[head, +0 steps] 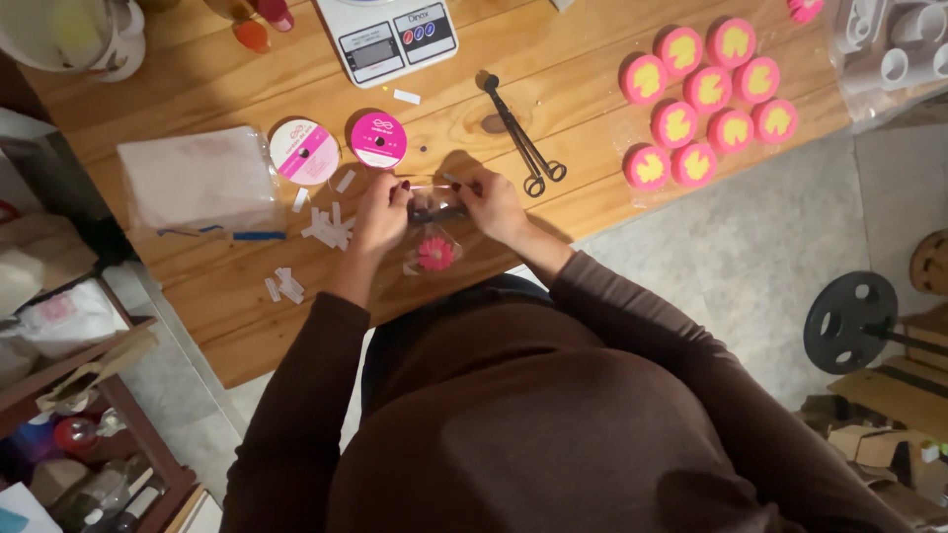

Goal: The person packages small pink items into clear bags, ties the bags with thin silver wire using scissors, and places the finished units onto the table.

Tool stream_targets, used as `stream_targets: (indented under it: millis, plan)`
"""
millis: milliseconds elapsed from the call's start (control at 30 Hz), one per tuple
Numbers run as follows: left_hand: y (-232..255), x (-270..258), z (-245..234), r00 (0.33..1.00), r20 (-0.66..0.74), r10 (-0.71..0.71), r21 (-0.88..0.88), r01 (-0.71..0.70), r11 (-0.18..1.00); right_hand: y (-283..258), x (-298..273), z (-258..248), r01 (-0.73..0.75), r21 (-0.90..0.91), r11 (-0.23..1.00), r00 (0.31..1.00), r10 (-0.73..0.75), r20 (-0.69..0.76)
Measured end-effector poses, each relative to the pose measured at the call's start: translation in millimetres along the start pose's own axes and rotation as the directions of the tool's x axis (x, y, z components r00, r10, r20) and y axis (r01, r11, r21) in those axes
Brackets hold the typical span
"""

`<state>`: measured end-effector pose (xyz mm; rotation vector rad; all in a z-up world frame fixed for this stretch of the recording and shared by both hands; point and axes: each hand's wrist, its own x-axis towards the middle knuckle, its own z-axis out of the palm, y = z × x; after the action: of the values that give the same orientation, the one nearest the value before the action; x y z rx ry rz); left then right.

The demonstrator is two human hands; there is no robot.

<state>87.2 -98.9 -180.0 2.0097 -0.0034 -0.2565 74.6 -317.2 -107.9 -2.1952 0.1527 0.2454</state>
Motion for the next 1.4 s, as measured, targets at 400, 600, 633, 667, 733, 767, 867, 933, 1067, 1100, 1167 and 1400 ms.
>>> stream_targets:
  millis: [400, 600, 633, 667, 733, 767, 867, 933, 1067, 1100, 1167, 1400]
  plan:
    - [21.3, -18.0, -28.3, 0.832, 0.433, -0.346, -0.670, 0.554, 0.493, 38.8, 8.0, 17.0, -0.445, 0.681, 0.582, 0.891, 0.211, 0.402]
    - [16.6, -24.3, -38.9, 0.749, 0.572, -0.333, -0.709, 0.656, 0.258, 26.5, 9.0, 6.8, -0.457, 0.565, 0.687, 0.867, 0.201, 0.457]
    - [6.3, -26.7, -36.4, 0.724, 0.602, -0.335, -0.714, 0.677, 0.181, 28.0, 7.9, 7.5, -0.423, 0.488, 0.764, 0.869, 0.190, 0.457]
    - [1.2, -31.3, -36.0, 0.725, 0.601, -0.336, -0.715, 0.676, 0.180, 34.4, 6.8, 11.0, -0.423, 0.487, 0.764, 0.868, 0.189, 0.459]
    - [-8.5, -39.3, -35.0, 0.702, 0.640, -0.311, -0.699, 0.701, 0.142, 47.2, 5.0, 17.6, -0.503, 0.453, 0.736, 0.806, 0.209, 0.554]
    - [-7.6, -43.7, -33.8, 0.702, 0.640, -0.311, -0.699, 0.701, 0.143, 41.8, 1.3, 16.0, -0.502, 0.453, 0.736, 0.806, 0.209, 0.554]
    - [-12.1, -65.4, -26.8, 0.700, 0.615, -0.364, -0.733, 0.677, 0.064, 25.0, -12.6, 10.4, -0.676, 0.471, 0.567, 0.681, 0.235, 0.694]
    - [-23.9, -83.1, -18.5, 0.751, 0.490, -0.443, -0.788, 0.599, 0.144, 11.5, -17.8, 4.4, -0.729, 0.420, 0.541, 0.623, 0.270, 0.734]
    - [-24.2, -100.4, -13.0, 0.797, 0.397, -0.456, -0.790, 0.549, 0.272, 18.3, -19.5, 8.4, -0.718, 0.326, 0.615, 0.597, 0.304, 0.743]
    - [-14.3, -102.8, -16.3, 0.748, 0.391, -0.536, -0.755, 0.594, 0.277, 22.1, -22.8, 11.2, -0.691, 0.279, 0.667, 0.601, 0.316, 0.734]
    - [-42.7, -108.0, -7.7, 0.699, 0.376, -0.608, -0.721, 0.633, 0.282, 23.8, -20.7, 12.6, -0.654, 0.233, 0.720, 0.611, 0.321, 0.724]
    - [-42.7, -100.6, 1.2, 0.763, 0.487, -0.425, -0.819, 0.568, 0.083, 19.9, -17.1, 8.4, -0.421, 0.179, 0.889, 0.710, 0.201, 0.675]
